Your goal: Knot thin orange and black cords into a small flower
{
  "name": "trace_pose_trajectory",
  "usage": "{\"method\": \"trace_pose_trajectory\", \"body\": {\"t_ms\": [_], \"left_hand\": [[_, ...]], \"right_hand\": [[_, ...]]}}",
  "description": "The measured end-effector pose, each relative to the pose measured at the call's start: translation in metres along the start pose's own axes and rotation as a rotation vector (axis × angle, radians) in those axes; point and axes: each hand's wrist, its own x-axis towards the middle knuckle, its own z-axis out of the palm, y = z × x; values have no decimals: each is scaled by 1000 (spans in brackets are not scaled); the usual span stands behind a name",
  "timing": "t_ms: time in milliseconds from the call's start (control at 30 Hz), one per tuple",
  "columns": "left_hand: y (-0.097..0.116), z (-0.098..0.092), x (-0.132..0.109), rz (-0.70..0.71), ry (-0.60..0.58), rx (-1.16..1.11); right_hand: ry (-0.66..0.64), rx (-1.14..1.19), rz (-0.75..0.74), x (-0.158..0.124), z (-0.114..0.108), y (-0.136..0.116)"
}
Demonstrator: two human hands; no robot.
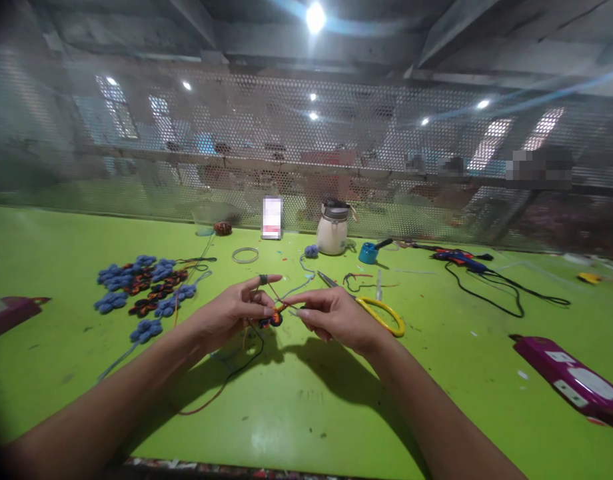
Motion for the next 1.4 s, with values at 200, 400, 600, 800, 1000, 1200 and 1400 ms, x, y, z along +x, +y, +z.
{"method": "trace_pose_trajectory", "body": {"t_ms": [200, 400, 600, 800, 1000, 1200, 1400], "left_hand": [[0, -1, 1, -7, -7, 16], [1, -1, -1, -22, -41, 38], [-5, -1, 0, -42, -99, -1], [-6, -2, 1, -65, -96, -43], [2, -4, -2, -74, -121, -113], [7, -5, -3, -58, -117, -111], [11, -5, -3, -24, -105, -17]], "right_hand": [[-19, 30, -8, 0, -2, 4], [-32, -2, -11, -2, -3, 6], [-27, 71, 18, 0, 6, 5], [5, 80, 37, -1, 8, 2], [53, 79, 22, -1, 5, 4], [19, -14, -40, -2, -1, 5], [6, -341, -85, -8, -8, -3]]}}
